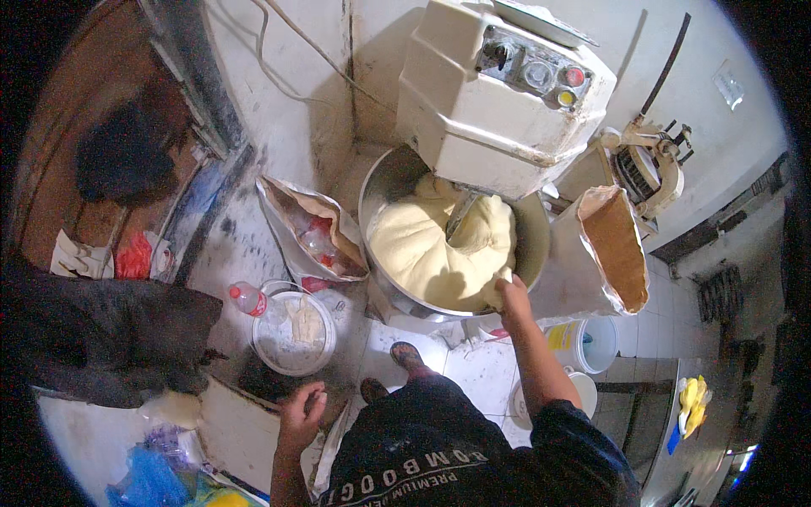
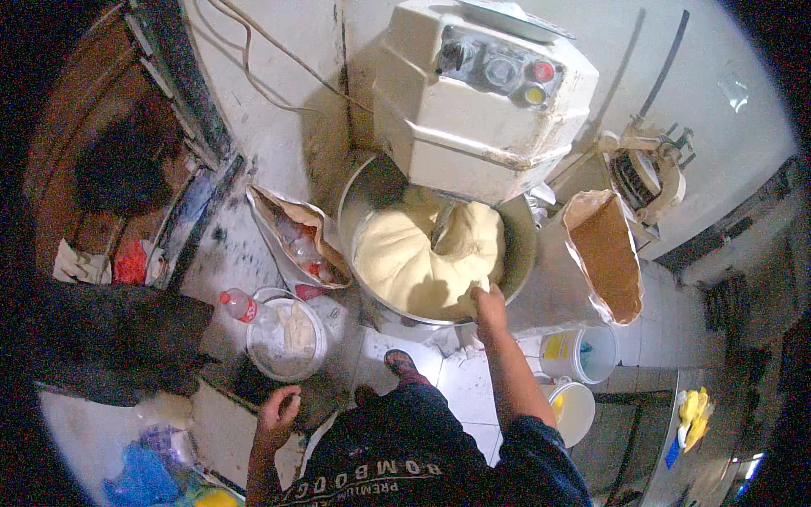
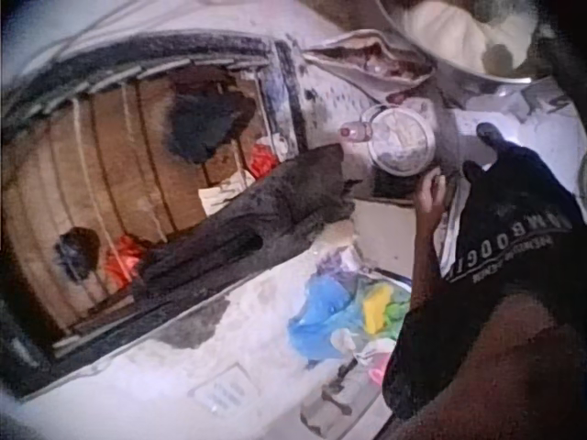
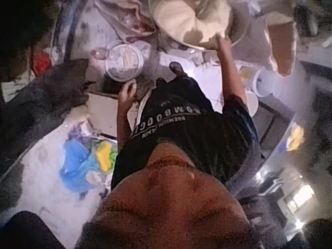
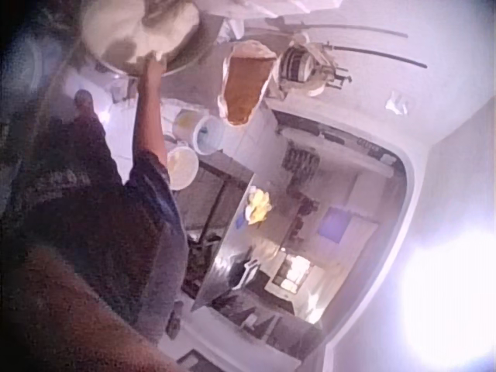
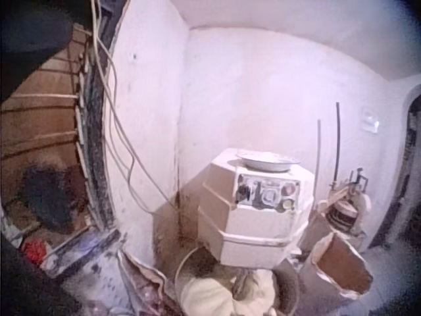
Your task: The person stands in front of a large industrial dough mixer and repeatedly pulls small pieces of dough from the mixing bowl. They stretch the dough by hand to inspect its texture and elasticity before returning it to the bowl. The person also briefly handles a blue plastic bag and a yellow sponge during the process.
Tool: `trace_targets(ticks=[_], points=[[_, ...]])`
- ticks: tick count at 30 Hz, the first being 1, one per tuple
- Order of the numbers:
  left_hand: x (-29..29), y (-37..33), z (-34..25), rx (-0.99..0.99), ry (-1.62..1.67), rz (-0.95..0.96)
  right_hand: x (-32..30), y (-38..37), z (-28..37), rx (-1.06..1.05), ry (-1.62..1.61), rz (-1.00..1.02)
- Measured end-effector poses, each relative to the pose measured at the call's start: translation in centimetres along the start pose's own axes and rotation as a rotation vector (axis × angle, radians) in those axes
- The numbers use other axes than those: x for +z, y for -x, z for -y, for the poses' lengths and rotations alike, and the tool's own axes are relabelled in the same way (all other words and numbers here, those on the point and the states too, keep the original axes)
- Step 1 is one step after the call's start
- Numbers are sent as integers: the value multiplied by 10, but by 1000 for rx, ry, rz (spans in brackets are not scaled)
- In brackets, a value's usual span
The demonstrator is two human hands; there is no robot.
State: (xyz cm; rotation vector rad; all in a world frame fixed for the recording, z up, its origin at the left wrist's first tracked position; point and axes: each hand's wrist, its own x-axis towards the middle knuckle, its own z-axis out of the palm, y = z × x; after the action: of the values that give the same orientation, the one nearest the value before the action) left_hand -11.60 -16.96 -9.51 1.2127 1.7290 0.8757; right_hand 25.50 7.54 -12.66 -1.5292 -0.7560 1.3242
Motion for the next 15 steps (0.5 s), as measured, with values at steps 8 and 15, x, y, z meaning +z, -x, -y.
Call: trace_targets(ticks=[8, 15], points=[[33, -38, -63, 240, -36, 74, 69, 136, 42, 337, -143, 615], [49, -49, -102, 309, 52, -329, 144, 173, 38, 143, -100, 1179]])
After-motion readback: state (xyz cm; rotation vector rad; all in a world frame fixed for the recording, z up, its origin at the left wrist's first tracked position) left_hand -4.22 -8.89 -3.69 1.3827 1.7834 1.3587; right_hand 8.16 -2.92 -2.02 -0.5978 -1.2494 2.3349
